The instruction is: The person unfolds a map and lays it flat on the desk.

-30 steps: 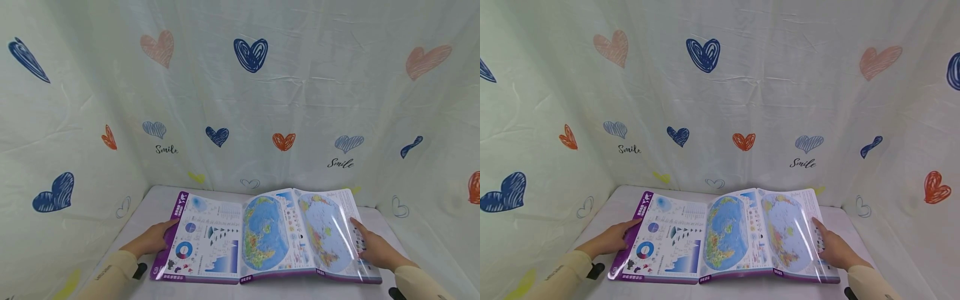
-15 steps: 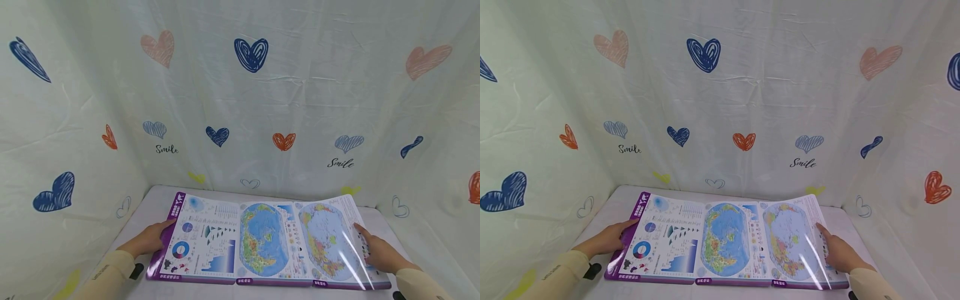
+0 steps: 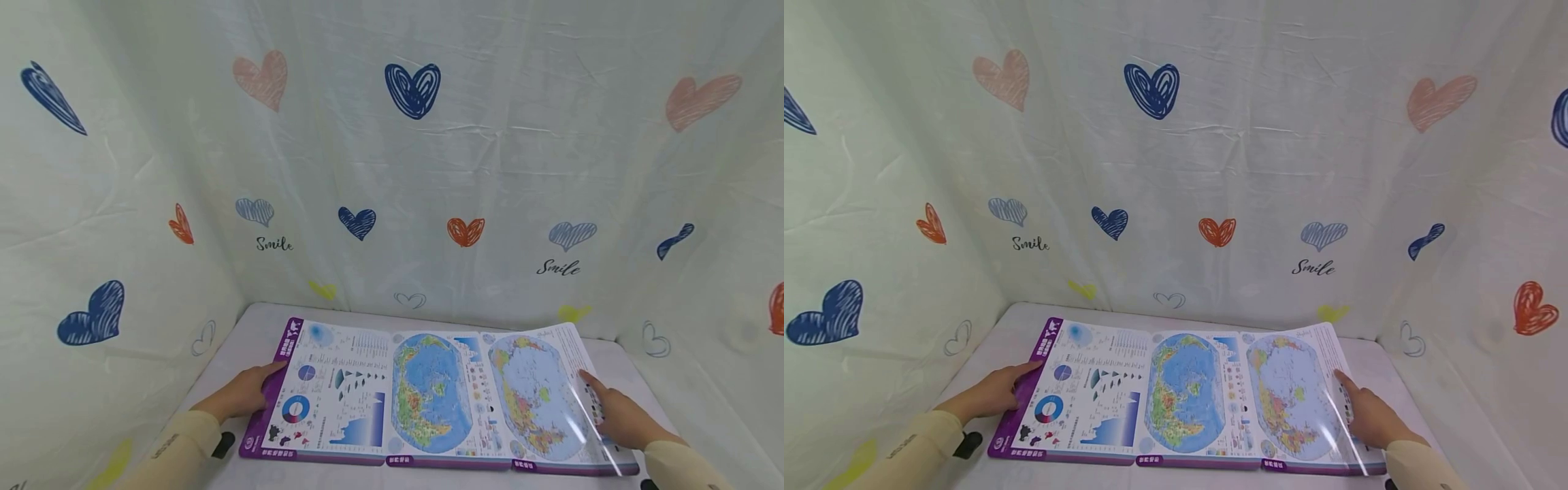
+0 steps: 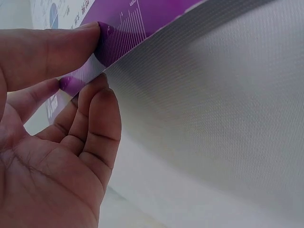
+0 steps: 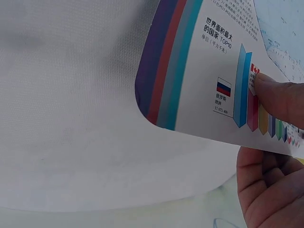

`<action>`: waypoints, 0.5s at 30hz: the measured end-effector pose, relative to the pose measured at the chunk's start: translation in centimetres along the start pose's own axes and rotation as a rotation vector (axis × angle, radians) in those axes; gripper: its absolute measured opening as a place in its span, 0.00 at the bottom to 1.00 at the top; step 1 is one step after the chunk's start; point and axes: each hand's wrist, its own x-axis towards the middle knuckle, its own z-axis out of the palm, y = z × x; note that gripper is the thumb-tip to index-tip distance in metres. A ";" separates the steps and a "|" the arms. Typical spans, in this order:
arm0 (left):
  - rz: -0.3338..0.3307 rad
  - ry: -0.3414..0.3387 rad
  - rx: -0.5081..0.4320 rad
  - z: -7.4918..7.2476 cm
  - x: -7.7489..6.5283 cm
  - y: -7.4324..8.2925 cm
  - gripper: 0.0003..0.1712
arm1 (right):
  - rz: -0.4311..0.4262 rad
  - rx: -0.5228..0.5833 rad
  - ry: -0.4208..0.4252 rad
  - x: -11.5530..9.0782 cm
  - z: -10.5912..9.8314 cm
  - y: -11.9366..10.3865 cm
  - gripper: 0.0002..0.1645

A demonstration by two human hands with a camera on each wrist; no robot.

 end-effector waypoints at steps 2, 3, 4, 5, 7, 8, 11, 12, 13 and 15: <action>-0.002 0.002 -0.001 0.0 0.0 0.0 0.47 | -0.002 -0.004 0.003 0.0 0.1 0.0 0.55; -0.004 0.004 -0.001 0.0 -0.1 0.0 0.47 | -0.009 -0.008 0.007 0.0 0.1 0.0 0.55; -0.006 0.007 -0.002 0.0 -0.1 0.0 0.47 | -0.011 -0.013 0.007 0.0 0.1 0.0 0.55; -0.007 0.010 -0.003 0.0 -0.1 0.0 0.47 | -0.014 -0.020 0.004 0.0 0.2 0.1 0.54; -0.011 0.015 -0.006 0.0 -0.2 0.1 0.46 | -0.013 -0.031 -0.007 0.1 0.3 0.2 0.54; -0.014 0.016 -0.006 0.1 -0.2 0.1 0.46 | -0.004 -0.033 -0.014 0.1 0.4 0.3 0.54; -0.018 0.021 -0.007 0.0 -0.4 0.2 0.45 | 0.026 -0.036 -0.041 0.4 0.5 0.4 0.54; -0.021 0.020 -0.009 0.0 -0.4 0.3 0.45 | 0.037 -0.034 -0.048 0.4 0.6 0.5 0.54; -0.023 0.021 -0.012 0.0 -0.5 0.3 0.45 | 0.051 -0.032 -0.057 0.5 0.6 0.6 0.55; -0.024 0.020 -0.018 -0.1 -0.5 0.4 0.44 | 0.085 -0.030 -0.080 0.7 0.7 0.7 0.55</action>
